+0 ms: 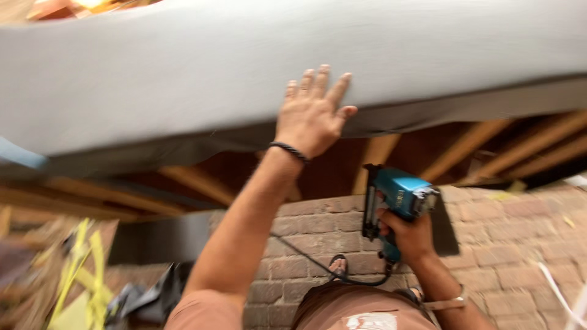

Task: The person stretches and secures gray fabric over a wooden bench seat using a pneumatic staple gun. They repeatedly pull the fabric taut, fold edges, and drive staples along the underside of the seat frame.

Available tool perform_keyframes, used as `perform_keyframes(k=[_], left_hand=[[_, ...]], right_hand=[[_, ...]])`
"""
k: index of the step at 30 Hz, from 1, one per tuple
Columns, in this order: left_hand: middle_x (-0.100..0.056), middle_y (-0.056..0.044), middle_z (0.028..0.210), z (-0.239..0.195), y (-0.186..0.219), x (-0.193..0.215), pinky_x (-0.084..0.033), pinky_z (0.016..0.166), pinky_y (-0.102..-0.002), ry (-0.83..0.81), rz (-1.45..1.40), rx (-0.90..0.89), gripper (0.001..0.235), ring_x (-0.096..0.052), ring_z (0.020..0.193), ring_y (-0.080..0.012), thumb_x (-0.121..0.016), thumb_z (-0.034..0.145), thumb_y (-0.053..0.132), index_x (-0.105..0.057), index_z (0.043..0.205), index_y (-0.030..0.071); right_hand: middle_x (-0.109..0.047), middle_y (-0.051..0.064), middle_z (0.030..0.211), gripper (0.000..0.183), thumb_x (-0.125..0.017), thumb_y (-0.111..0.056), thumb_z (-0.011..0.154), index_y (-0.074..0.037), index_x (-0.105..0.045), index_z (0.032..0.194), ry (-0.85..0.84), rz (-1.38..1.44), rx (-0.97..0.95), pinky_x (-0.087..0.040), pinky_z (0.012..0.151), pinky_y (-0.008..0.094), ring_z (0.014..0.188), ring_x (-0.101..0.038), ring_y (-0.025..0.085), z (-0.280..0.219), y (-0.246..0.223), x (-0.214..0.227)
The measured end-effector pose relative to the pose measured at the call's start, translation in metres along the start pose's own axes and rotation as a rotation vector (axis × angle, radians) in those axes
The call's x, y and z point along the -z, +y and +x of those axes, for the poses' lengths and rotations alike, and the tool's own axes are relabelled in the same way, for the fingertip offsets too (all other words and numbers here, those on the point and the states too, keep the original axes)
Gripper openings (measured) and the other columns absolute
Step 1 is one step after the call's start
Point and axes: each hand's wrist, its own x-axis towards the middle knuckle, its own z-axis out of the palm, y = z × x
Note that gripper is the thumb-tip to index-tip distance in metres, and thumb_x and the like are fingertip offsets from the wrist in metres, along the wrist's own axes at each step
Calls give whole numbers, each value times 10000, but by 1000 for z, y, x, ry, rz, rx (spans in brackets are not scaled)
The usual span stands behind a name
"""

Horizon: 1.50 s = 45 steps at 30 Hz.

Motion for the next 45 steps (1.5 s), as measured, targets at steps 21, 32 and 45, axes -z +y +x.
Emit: perform_keyframes(k=[21, 32, 45], left_hand=[[-85, -139, 1685, 214, 354, -15, -94, 1245, -501, -123, 15, -544, 639, -70, 1543, -352, -277, 1000, 605, -154, 1600, 423], [-336, -234, 1620, 288, 442, -42, -264, 1210, -532, -200, -565, -493, 753, -287, 1472, -401, -396, 979, 681, -358, 1570, 216], [-445, -257, 1488, 231, 387, -1, -329, 1113, -638, 151, -100, 8, 932, -357, 1374, -489, -848, 729, 398, -433, 1510, 101]], right_hand=[[-591, 95, 601, 297, -723, -112, 818, 127, -639, 973, 666, 588, -52, -511, 474, 369, 483, -579, 203, 2, -20, 270], [-575, 56, 614, 176, -713, -179, 870, -42, -611, 828, 189, 753, 137, -511, 519, 368, 521, -567, 184, 104, -90, 426], [-661, 120, 1003, 512, -806, -306, 907, 4, -542, 1217, -339, 40, 374, -578, 768, 308, 867, -663, 177, 319, -241, 324]])
